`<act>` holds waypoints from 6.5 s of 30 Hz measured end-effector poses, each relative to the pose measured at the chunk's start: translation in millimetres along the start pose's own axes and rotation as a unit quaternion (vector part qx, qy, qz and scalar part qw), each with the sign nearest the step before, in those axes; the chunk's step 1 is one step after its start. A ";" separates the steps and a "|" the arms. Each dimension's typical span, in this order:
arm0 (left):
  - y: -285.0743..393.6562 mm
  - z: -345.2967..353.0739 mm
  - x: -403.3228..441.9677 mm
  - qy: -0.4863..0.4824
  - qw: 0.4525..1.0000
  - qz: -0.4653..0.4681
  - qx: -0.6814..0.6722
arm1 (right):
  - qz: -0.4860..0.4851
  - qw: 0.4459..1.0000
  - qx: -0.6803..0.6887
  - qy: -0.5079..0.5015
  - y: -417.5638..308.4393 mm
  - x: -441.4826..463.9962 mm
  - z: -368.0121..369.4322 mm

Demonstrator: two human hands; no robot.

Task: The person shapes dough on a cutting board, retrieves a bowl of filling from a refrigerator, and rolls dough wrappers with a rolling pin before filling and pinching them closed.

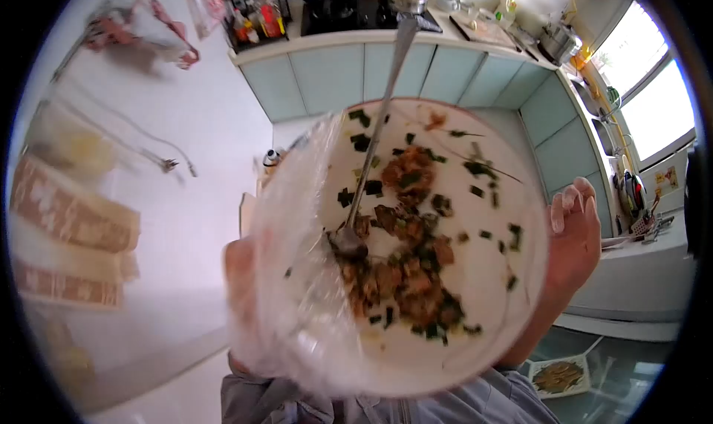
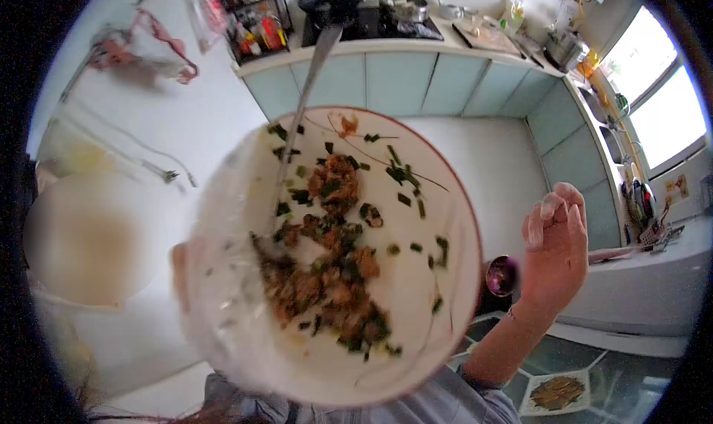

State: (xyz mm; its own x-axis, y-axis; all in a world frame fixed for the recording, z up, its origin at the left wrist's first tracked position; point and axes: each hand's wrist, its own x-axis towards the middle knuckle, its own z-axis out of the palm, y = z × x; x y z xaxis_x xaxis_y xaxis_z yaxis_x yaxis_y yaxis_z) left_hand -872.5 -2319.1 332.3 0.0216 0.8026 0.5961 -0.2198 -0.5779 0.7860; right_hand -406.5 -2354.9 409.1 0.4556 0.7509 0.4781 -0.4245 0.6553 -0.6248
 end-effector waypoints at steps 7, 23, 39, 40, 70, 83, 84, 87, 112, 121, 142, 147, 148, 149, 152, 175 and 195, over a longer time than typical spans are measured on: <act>-39.1 55.8 75.8 0.091 0.994 -0.046 0.030 | 0.129 0.990 -0.008 0.051 20.6 140.8 -69.1; -193.2 101.2 370.8 0.027 0.994 -0.103 0.004 | 0.162 0.981 0.094 0.054 135.6 415.7 -96.7; -355.6 251.2 624.6 -0.179 0.958 -0.214 -0.059 | 0.164 0.976 0.068 0.125 210.4 649.8 -175.0; -370.7 268.3 638.8 -0.195 0.951 -0.230 -0.069 | 0.171 0.975 0.067 0.121 216.0 670.0 -182.6; -800.4 559.7 818.8 0.054 0.810 -0.534 -0.237 | 0.426 0.869 -0.251 -0.020 496.4 962.3 -317.1; -854.6 571.0 818.9 0.099 0.817 -0.528 0.211 | 0.166 0.800 -0.554 -0.159 522.0 998.4 -335.0; -853.3 570.4 812.0 0.092 0.814 -0.515 0.251 | 0.113 0.795 -0.568 -0.182 522.8 998.8 -340.5; -841.6 575.8 810.0 0.088 0.803 -0.493 0.324 | 0.137 0.789 -0.560 -0.211 523.7 1003.2 -353.1; -798.5 576.1 802.0 0.121 0.741 -0.297 0.590 | 0.127 0.781 -0.484 -0.375 551.7 1012.5 -380.7; -809.4 607.6 803.4 0.123 0.765 -0.428 0.465 | 0.221 0.854 -0.416 -0.221 554.7 1002.9 -378.6; -822.7 600.9 819.8 0.110 0.744 -0.431 0.499 | 0.132 0.799 -0.487 -0.328 535.5 1017.6 -392.4; -821.8 594.7 830.0 0.114 0.751 -0.406 0.508 | 0.042 0.723 -0.499 -0.476 532.2 1012.9 -402.6; -823.4 593.2 831.1 0.118 0.753 -0.399 0.509 | 0.048 0.728 -0.490 -0.478 531.3 1011.8 -407.2; -820.0 592.2 833.9 0.130 0.763 -0.400 0.491 | 0.055 0.732 -0.480 -0.480 527.9 1010.6 -408.8; -807.7 600.1 844.1 0.147 0.768 -0.374 0.499 | 0.082 0.764 -0.473 -0.432 520.4 1009.6 -412.0; -817.1 711.5 857.2 -0.095 0.848 -0.219 0.472 | 0.066 0.654 -0.729 0.193 427.9 1057.5 -631.5; -866.6 807.4 891.7 -0.337 0.775 -0.233 0.481 | 0.340 0.503 -0.792 0.059 377.6 1077.4 -791.0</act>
State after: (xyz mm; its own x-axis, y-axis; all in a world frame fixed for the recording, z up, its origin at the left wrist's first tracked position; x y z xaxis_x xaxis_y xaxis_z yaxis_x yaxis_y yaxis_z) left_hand 124.7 -1222.2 315.0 0.4558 0.8851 -0.0944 0.7871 -0.3512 0.5071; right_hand 543.0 -1363.1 200.0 0.7101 0.6854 -0.1612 0.5995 -0.7086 -0.3721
